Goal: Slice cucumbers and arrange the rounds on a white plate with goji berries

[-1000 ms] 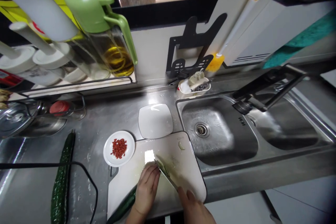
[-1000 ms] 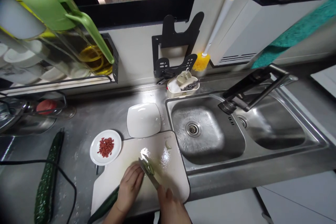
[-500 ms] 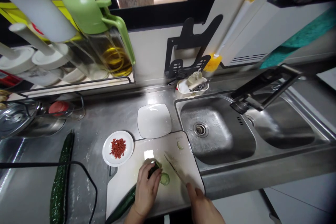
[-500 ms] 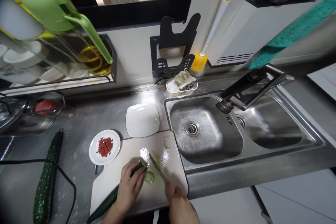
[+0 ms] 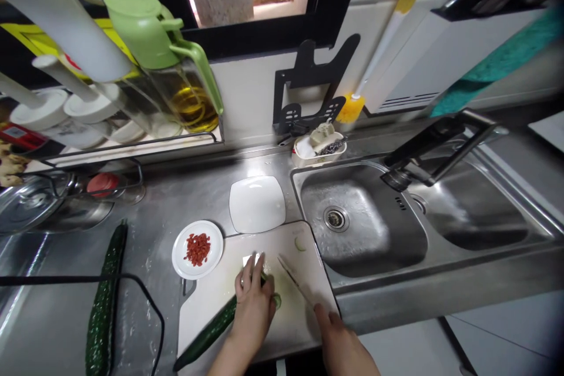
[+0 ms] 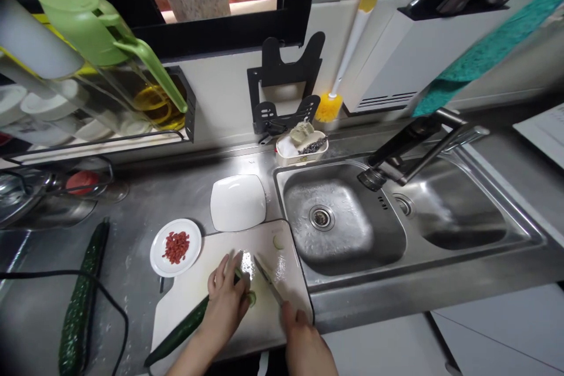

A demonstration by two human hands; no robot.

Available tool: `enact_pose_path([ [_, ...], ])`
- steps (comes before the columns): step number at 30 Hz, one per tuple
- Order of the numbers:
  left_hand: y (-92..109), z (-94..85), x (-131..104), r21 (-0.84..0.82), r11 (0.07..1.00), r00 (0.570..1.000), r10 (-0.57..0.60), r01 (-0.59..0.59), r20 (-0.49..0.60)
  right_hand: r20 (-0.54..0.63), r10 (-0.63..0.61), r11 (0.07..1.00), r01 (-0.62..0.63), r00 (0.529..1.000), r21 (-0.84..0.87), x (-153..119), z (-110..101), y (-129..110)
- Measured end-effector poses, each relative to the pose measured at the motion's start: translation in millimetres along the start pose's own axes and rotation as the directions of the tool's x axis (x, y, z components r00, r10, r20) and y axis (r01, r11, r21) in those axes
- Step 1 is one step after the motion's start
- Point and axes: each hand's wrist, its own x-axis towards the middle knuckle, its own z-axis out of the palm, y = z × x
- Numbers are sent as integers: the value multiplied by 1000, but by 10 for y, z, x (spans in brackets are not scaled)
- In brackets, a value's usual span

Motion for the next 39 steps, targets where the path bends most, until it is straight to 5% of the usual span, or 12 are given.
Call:
enact_pose_path([
  [6, 30, 53, 350, -144, 988, 999, 52, -53, -12, -112, 26, 1000, -26, 993, 0, -3, 7, 133],
  [13, -14, -59, 637, -330, 942, 960, -29, -68, -279, -277, -21, 985, -28, 961, -171, 25, 153, 139],
  [18, 112, -241, 506, -339, 866, 930, 354, -366, -101, -346, -63, 954, -45, 936, -297, 86, 214, 80],
  [21, 163, -231, 519, -283, 873, 914, 406, -397, -31, -361, -94, 947, -29, 928, -320, 97, 196, 54],
  [29, 43, -166, 623, -263, 908, 943, 330, -326, -32, -223, -71, 968, 13, 972, -251, -12, 166, 24],
  [32, -79, -147, 480, -344, 913, 971, 169, -219, -170, -107, -42, 996, 33, 993, -83, -22, 204, 47],
  [35, -237, -75, 236, -411, 908, 955, -45, -84, -294, -59, -49, 994, 54, 997, 99, 28, 221, 46],
  [39, -387, 66, -46, -378, 923, 953, -50, -70, -298, -62, -90, 974, 101, 994, 200, 122, 192, -56],
])
